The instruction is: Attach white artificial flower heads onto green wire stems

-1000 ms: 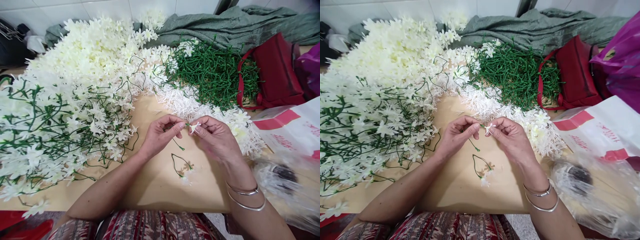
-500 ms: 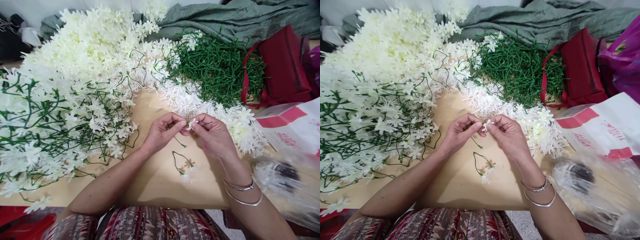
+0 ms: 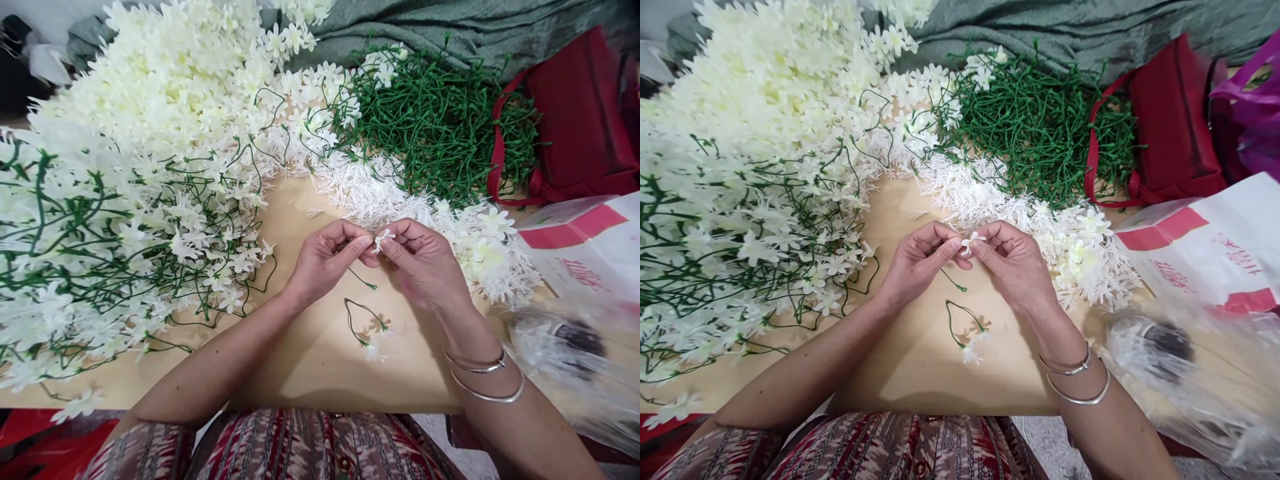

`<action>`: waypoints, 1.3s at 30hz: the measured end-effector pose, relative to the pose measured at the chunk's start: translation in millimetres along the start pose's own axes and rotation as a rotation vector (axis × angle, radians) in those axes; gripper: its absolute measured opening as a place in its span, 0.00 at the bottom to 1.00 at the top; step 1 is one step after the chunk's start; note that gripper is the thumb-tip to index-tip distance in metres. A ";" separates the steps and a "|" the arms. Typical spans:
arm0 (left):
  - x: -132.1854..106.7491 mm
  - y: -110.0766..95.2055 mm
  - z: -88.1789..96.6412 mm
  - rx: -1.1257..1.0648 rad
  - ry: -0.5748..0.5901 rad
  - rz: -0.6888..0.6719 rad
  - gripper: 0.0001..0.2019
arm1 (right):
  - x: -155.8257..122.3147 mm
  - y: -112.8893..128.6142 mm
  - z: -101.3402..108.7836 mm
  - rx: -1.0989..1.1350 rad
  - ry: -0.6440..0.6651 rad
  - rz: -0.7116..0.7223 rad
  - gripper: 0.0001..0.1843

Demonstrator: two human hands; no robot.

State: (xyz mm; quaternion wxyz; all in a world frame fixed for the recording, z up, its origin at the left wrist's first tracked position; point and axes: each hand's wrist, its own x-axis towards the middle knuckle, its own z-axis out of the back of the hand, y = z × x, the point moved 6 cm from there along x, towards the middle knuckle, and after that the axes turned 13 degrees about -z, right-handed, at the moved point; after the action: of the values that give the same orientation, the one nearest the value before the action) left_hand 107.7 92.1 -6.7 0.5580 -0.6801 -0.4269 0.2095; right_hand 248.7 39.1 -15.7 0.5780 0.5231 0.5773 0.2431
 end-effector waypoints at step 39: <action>-1.0 1.1 -1.5 0.037 -0.003 -0.035 0.20 | 5.1 -2.7 0.7 -0.038 0.044 0.113 0.13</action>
State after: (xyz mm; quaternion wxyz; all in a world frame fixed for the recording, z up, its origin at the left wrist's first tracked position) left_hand 108.7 90.4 -7.4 0.5734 -0.6617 -0.4356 0.2086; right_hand 249.5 42.5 -20.4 0.5602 0.5382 0.5549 0.2977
